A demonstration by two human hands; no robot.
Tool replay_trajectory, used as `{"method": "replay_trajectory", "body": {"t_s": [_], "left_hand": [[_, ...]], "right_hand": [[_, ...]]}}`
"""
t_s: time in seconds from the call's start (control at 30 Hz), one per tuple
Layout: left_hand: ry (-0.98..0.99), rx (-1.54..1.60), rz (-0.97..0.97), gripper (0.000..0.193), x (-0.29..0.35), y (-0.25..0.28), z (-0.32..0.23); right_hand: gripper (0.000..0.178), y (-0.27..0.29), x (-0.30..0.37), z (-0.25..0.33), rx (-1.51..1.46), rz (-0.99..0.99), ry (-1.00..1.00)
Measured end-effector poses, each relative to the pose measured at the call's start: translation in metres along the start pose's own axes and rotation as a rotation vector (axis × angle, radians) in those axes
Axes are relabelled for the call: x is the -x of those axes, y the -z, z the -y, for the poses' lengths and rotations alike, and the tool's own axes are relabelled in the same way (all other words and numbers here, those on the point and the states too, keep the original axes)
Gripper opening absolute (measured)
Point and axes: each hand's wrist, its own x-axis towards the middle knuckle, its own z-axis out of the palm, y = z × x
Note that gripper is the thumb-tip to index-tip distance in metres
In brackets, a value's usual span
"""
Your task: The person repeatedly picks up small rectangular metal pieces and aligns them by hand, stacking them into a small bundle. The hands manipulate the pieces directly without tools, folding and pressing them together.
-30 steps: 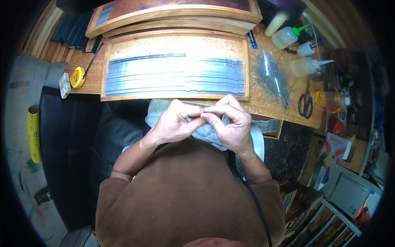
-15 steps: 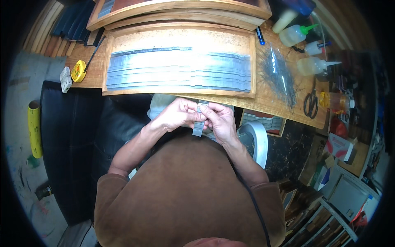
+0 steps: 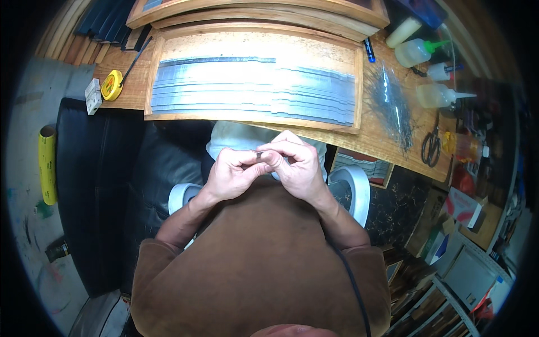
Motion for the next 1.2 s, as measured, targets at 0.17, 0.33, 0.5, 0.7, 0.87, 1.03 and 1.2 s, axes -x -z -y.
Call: {"method": "replay_trajectory", "body": {"t_s": [0.17, 0.33, 0.5, 0.7, 0.87, 1.03, 1.2], "left_hand": [[0.006, -0.06, 0.01, 0.014, 0.007, 0.003, 0.004], [-0.116, -0.158, 0.003, 0.014, 0.005, 0.002, 0.002], [-0.114, -0.146, 0.008, 0.013, 0.001, 0.003, 0.005], [-0.127, -0.196, 0.014, 0.011, 0.002, 0.003, 0.01], [-0.03, -0.088, -0.007, 0.011, 0.003, -0.001, 0.016], [0.021, -0.046, 0.019, 0.01, 0.003, -0.003, 0.014], [0.067, 0.007, 0.056, 0.009, -0.003, -0.007, 0.011]], "right_hand": [[0.016, 0.006, -0.004, 0.008, -0.046, 0.123, -0.091], [0.014, 0.006, -0.006, 0.008, -0.047, 0.147, -0.083], [0.012, 0.006, -0.007, 0.01, -0.024, 0.123, -0.049], [0.013, 0.004, -0.003, 0.006, 0.033, 0.081, 0.013], [0.013, 0.001, -0.001, 0.003, 0.077, 0.042, 0.04], [0.015, 0.007, -0.003, 0.007, 0.038, 0.075, -0.032], [0.01, 0.004, 0.001, 0.005, 0.11, -0.009, 0.016]]}}
